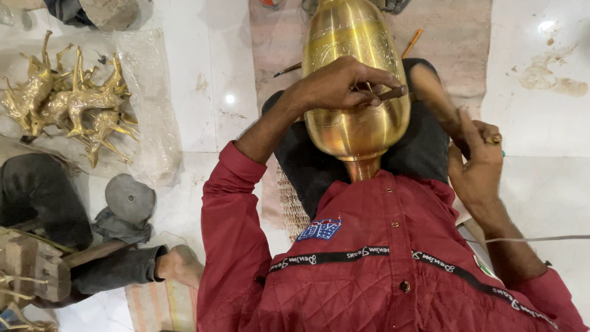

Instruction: The person sits on the floor with a large brass vessel held between their legs and hand-engraves a decorative pattern onto its surface. They hold a small chisel against the brass with one hand and strike it with a wooden mallet held in the other hand, working across the vessel's body.

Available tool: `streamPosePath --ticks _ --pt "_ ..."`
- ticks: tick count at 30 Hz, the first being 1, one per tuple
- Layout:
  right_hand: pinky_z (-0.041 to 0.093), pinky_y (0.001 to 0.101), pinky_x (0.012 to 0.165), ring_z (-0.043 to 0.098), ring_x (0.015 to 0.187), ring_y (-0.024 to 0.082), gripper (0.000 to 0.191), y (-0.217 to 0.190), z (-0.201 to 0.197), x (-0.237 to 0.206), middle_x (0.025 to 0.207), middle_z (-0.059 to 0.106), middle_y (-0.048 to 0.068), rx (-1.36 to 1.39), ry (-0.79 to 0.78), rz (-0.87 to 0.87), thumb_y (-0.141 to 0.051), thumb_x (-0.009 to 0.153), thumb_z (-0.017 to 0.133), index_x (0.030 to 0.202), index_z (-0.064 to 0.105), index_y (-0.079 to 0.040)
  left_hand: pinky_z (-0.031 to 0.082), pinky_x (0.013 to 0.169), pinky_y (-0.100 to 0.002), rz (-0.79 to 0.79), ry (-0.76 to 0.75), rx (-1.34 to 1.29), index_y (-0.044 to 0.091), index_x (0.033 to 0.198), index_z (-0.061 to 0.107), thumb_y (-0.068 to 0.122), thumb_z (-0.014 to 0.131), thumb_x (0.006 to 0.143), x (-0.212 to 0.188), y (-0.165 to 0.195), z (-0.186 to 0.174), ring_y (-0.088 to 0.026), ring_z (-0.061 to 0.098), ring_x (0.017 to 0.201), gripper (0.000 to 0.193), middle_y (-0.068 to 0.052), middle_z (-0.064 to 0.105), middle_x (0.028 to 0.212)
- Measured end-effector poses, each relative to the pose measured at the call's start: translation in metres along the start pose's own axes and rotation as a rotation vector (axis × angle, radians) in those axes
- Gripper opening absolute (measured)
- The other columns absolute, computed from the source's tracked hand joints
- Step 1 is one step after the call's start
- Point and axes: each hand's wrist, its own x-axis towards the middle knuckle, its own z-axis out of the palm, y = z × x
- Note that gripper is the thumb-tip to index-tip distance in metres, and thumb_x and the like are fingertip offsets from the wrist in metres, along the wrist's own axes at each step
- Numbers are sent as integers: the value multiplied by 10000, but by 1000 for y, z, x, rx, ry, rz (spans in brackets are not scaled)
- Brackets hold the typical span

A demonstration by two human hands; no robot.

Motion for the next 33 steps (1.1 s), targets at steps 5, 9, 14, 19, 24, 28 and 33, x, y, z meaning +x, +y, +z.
streamPosePath --ticks 5,9,14,19,24,28,33 --pt "495 477 1036 589 1193 378 673 -1 4 4 1235 611 242 5 -32 27 75 922 650 1563 555 -108 627 765 -368 -5 -53 37 211 1370 679 44 766 888 4 4 -3 -173 794 855 518 -51 815 998" --pt "478 470 984 593 1156 364 698 1 2 4 1273 639 204 -144 11 -34 89 888 687 1542 594 -136 627 760 -357 -9 -88 21 202 1355 683 24 749 882 6 10 -7 -157 795 870 510 -45 808 1039" --pt "451 418 989 513 1150 311 660 1 -2 6 1289 548 218 209 209 -60 86 998 666 1610 463 -54 649 785 -345 18 -69 -23 178 1324 705 9 736 894 3 12 -6 -150 807 884 464 -47 808 1112" --pt "463 425 947 526 1141 311 673 -2 -18 21 1278 558 218 64 181 -109 98 943 690 1570 513 -70 648 784 -333 -7 13 -10 152 1338 691 74 763 908 -4 8 -1 -155 807 888 443 -58 815 1038" --pt "466 399 925 555 1109 286 559 -11 -40 53 1290 607 195 -109 83 -232 65 999 719 1523 600 -93 663 897 -333 -13 199 -60 150 1385 642 106 776 942 -21 1 11 -175 811 979 465 -77 797 1139" --pt "519 405 917 604 1049 267 517 -24 -56 90 1206 622 195 -134 -58 -309 49 988 704 1482 622 -79 669 906 -352 -150 317 -117 151 1410 629 91 741 941 -29 -3 25 -180 814 991 486 -71 806 1128" --pt "551 431 886 622 1054 304 528 -56 -73 114 1217 624 197 -125 -40 -384 41 979 667 1494 601 -58 669 925 -361 -203 474 -141 154 1404 630 136 756 970 -42 -5 41 -187 814 1002 452 -92 803 1163"
